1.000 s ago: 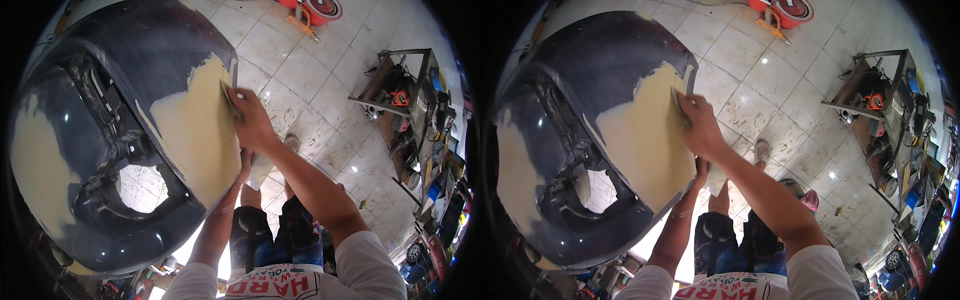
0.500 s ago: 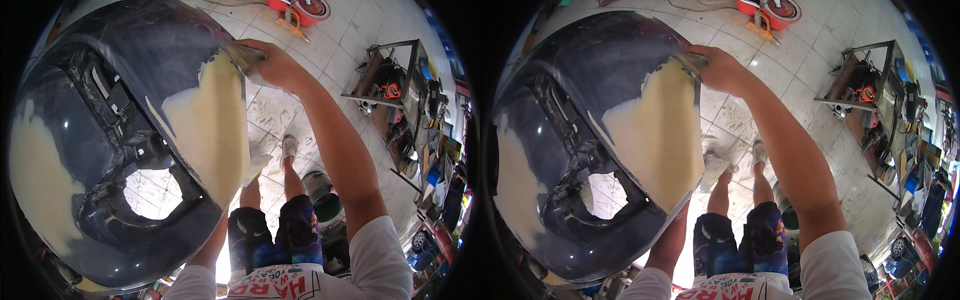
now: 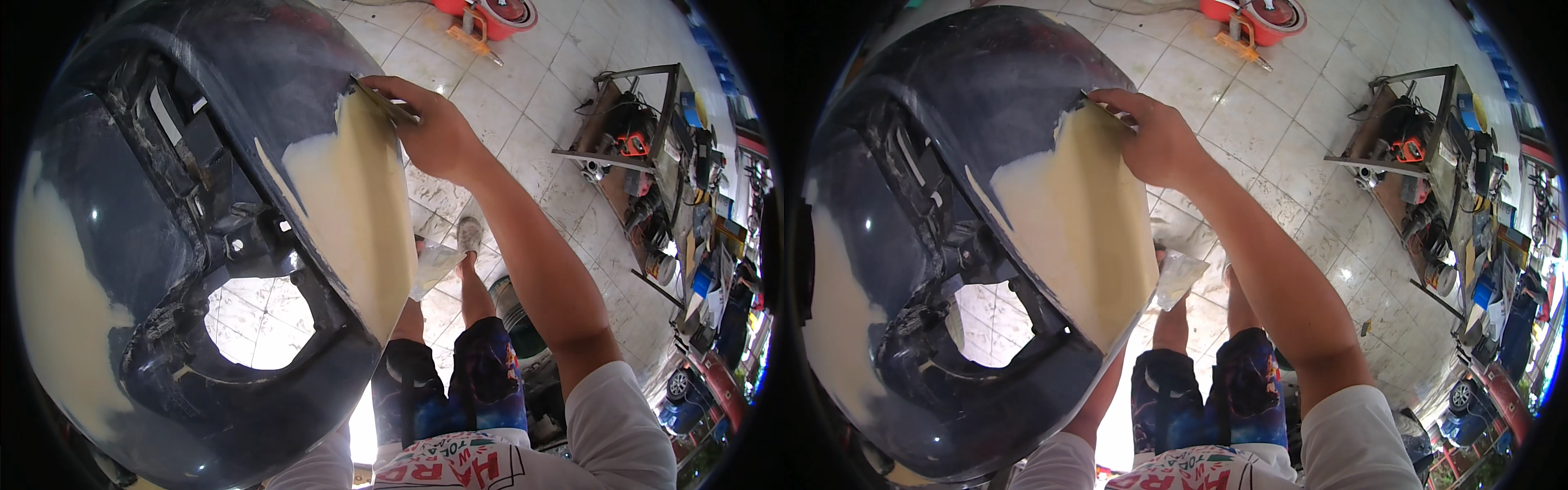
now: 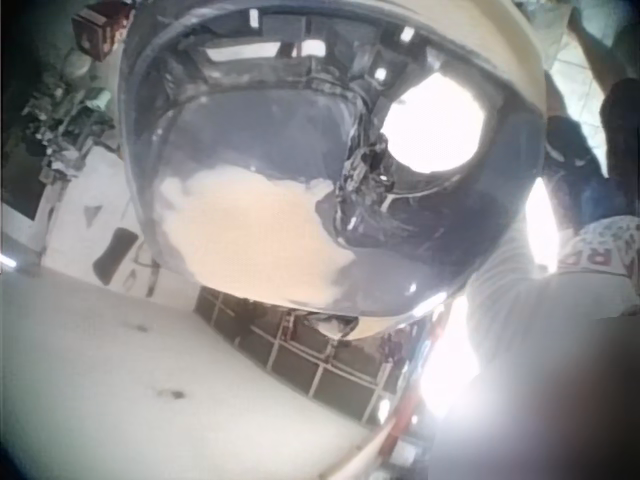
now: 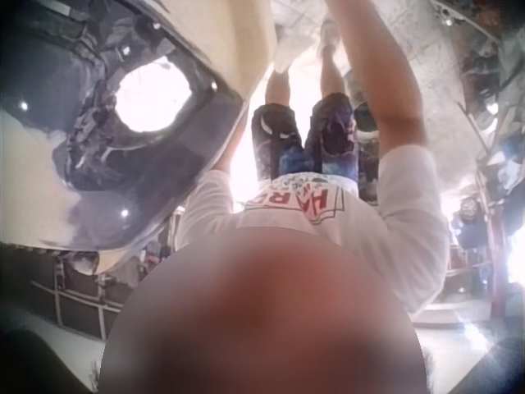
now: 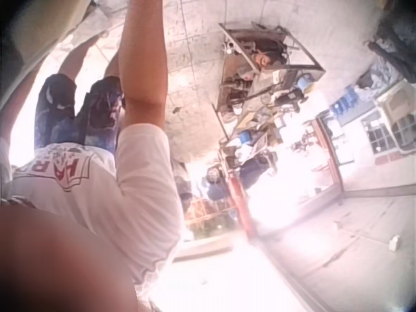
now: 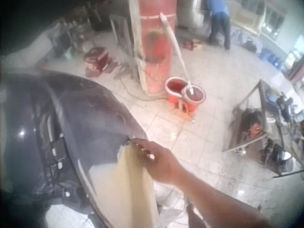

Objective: The person applies a beige body filler to a detached car bumper using a putty knife and a sanding block. They spread the filler over a damaged area, smooth it with the sanding block, and continue to work the material into the surface.

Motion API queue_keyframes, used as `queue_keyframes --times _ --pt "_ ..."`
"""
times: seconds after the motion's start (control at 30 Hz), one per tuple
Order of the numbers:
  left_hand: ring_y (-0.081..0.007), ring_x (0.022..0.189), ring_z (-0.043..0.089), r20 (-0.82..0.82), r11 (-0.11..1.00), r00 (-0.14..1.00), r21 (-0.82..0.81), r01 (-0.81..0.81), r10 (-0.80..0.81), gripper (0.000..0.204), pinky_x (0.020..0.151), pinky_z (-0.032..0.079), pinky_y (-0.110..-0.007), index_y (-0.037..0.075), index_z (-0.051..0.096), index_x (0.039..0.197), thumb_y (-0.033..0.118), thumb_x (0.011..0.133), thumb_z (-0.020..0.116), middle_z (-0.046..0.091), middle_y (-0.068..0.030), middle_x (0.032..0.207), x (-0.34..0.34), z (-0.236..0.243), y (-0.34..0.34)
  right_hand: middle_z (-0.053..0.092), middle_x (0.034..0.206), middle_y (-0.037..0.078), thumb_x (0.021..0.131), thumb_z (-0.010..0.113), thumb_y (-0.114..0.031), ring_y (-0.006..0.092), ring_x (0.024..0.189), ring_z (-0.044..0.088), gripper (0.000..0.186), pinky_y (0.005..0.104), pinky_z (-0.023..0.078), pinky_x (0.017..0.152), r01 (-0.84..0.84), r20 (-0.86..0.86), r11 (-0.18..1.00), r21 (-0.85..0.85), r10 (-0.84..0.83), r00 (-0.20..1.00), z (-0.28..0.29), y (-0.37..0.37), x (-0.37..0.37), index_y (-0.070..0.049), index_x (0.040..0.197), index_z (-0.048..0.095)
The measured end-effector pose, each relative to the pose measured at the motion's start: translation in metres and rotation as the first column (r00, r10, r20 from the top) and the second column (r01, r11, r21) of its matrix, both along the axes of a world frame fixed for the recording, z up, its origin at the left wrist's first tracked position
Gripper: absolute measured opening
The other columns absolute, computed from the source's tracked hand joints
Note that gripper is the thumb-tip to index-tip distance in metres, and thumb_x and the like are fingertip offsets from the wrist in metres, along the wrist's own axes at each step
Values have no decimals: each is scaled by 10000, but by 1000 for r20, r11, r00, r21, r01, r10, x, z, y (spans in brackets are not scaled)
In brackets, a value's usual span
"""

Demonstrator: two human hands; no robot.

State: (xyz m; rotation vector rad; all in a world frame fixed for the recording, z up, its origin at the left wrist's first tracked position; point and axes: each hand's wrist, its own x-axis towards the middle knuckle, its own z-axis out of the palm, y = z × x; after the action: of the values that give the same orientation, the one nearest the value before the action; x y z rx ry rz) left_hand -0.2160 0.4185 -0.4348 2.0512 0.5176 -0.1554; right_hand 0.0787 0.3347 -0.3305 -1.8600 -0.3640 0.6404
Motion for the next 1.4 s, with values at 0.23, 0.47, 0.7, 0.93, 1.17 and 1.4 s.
queue_keyframes --times 0.23,0.47,0.7,0.93,1.17,1.4 --pt "-352 1328 625 -35 1000 999 0 -4 4 409 1133 471 -478 27 654 1409 289 1097 622 663 -165 1427 -17 3 3 656 1434 124 922 550 91 308 1333 647 636 407 528 1114 -26 218 996 86 6 976 13 -16 -48 -156 1504 618" --pt "-353 1336 620 -40 1000 999 11 -3 3 420 1138 469 -479 27 647 1419 297 1098 619 657 -164 1437 -19 2 -1 570 1478 175 878 651 170 371 1333 624 688 411 545 1106 -46 292 993 105 14 956 27 -34 -108 -117 1503 634" --pt "-354 1344 615 -33 1000 999 25 7 -6 432 1142 468 -480 28 641 1429 305 1099 617 651 -163 1447 -17 -3 -9 563 1450 197 678 804 133 437 1358 558 871 539 491 1117 -83 344 983 162 22 939 30 -58 -177 -177 1479 657" --pt "-355 1352 611 -32 996 999 88 17 -14 443 1146 466 -481 28 634 1438 313 1100 614 645 -162 1457 -24 8 -12 570 1486 155 676 885 -4 396 1369 566 745 562 481 1150 -99 341 978 181 32 940 46 -84 -224 -196 1379 731" --pt "-356 1360 606 85 935 992 349 60 -96 455 1151 464 -483 28 628 1448 321 1101 612 639 -161 1468 25 -11 -4 640 1440 188 731 705 86 380 1407 576 667 526 411 1229 -266 327 906 329 155 932 38 -123 -157 -58 1382 717" --pt "-357 1367 601 86 919 990 387 71 -113 467 1155 463 -484 28 622 1458 330 1102 609 633 -161 1478 40 -17 2 695 1439 141 877 467 127 331 1277 679 686 386 525 1106 -24 36 997 68 21 999 -24 -56 3 -163 1466 662"
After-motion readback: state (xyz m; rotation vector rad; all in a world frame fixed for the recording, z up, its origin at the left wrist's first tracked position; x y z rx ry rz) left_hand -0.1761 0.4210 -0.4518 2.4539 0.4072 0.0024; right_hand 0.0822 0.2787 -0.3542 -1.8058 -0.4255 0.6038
